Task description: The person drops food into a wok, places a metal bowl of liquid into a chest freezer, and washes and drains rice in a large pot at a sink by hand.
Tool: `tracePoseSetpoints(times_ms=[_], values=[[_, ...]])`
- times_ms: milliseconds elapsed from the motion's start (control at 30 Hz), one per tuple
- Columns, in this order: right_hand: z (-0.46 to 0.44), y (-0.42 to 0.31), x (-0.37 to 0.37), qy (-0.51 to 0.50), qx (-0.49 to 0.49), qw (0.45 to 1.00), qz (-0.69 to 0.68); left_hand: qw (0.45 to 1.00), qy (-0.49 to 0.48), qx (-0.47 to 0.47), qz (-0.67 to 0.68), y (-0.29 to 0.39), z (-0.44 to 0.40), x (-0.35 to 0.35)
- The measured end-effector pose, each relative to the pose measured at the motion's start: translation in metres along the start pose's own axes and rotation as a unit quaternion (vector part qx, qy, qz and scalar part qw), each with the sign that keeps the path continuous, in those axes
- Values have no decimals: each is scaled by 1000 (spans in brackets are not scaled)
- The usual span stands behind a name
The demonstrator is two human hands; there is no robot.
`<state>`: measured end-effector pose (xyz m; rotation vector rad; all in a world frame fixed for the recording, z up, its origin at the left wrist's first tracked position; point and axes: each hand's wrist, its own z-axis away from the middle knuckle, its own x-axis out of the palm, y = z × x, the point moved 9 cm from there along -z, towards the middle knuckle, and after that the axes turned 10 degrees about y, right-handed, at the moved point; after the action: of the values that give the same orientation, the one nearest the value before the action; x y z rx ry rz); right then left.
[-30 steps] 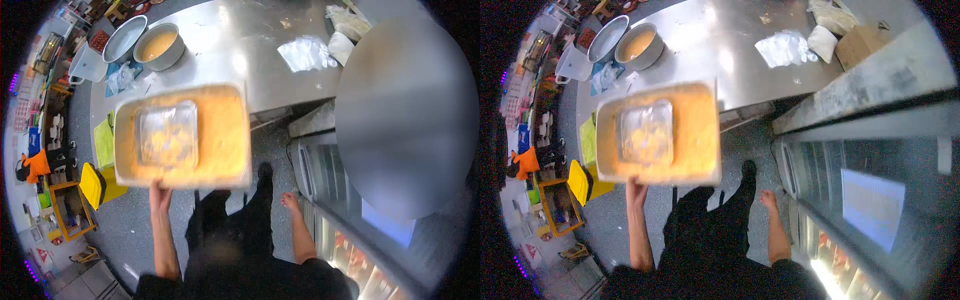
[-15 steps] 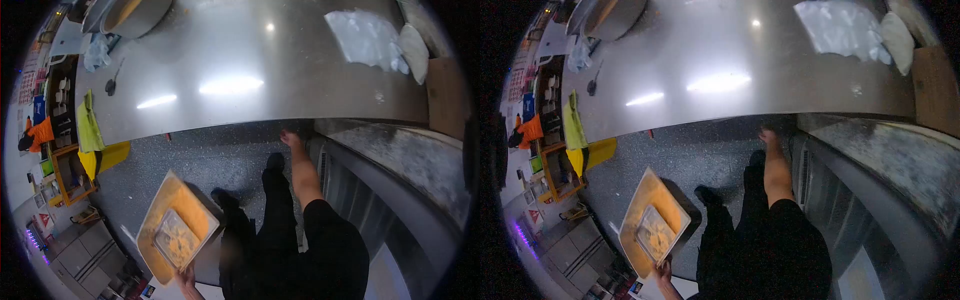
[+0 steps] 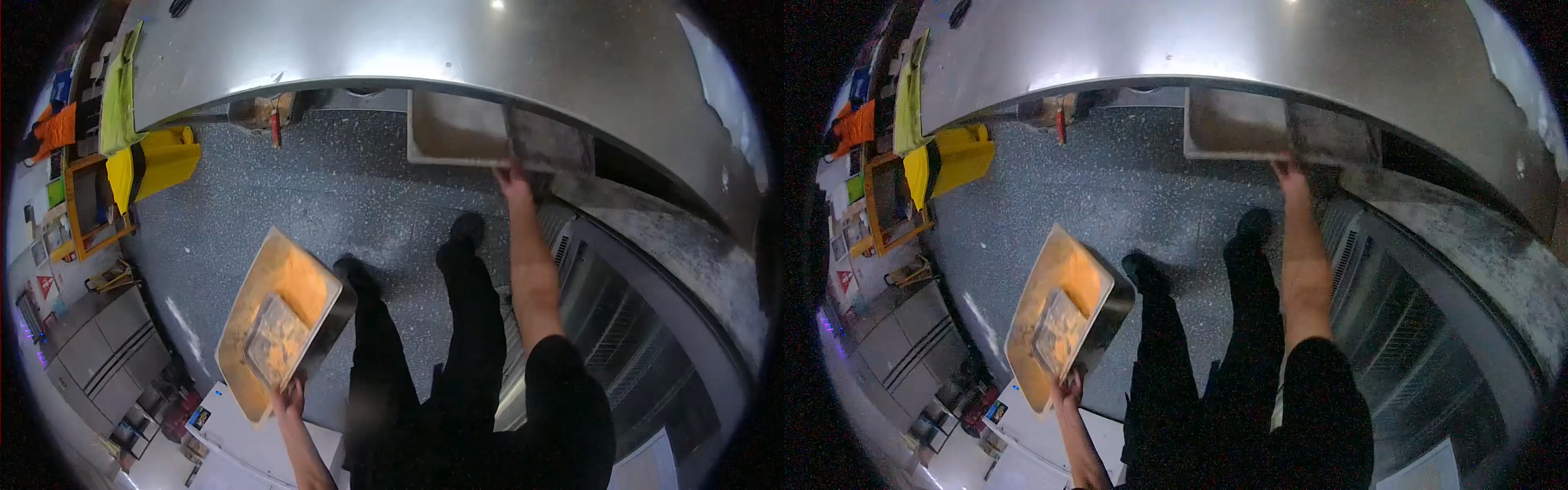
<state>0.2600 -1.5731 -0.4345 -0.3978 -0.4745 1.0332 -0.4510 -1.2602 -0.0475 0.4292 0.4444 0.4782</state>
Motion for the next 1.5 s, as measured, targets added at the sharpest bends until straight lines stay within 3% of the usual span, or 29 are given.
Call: tracePoseSetpoints(times_ms=[67,100,133,167,200,233,267,333,400,433,533,633,733,800,867,933,1000,1033,1100,1167,1367,1433,1500], values=[[67,16,-32,13,-22,999,-28,995,-38,72,-48,-5,-2,56],[102,20,-40,-11,-31,999,-31,997,-50,50,-36,-10,-15,81],[71,61,-81,-105,4,994,33,997,-61,29,-25,-13,-26,108],[124,60,-99,79,20,994,75,997,-58,18,-38,-20,-11,142],[159,59,-103,40,7,998,55,997,-54,6,-52,-28,6,173],[185,67,-124,126,17,991,50,991,-109,25,-74,-22,-20,201],[201,78,-144,149,61,983,87,981,-162,44,-97,-17,-43,226],[234,96,-179,174,56,977,114,972,-214,18,-93,-37,-28,291],[271,110,-202,183,64,971,139,978,-198,14,-63,-80,52,352],[288,114,-206,152,96,966,187,969,-235,0,-80,-103,68,383],[321,135,-210,115,124,981,95,941,-315,33,-118,-167,116,451],[336,145,-213,129,131,977,105,915,-374,-15,-149,-246,123,511],[345,150,-208,112,152,979,76,890,-411,14,-198,-318,185,541],[356,148,-209,126,161,977,63,878,-448,-1,-169,-358,198,563],[361,145,-209,156,174,970,59,822,-532,-73,-186,-409,206,593],[371,129,-197,167,187,967,40,813,-539,-78,-207,-449,230,597],[375,123,-192,195,184,963,33,737,-630,121,-214,-499,184,642],[373,122,-191,193,184,963,38,738,-630,121,-210,-508,173,651],[377,128,-190,189,184,964,39,673,-649,196,-294,-550,171,708],[388,135,-194,194,196,960,55,600,-651,271,-377,-553,145,720],[404,112,-154,257,146,955,36,304,-605,457,-577,-490,61,686],[409,115,-153,254,138,957,33,263,-531,308,-744,-454,86,630],[421,110,-149,243,112,962,51,96,-477,294,-823,-376,154,590]])
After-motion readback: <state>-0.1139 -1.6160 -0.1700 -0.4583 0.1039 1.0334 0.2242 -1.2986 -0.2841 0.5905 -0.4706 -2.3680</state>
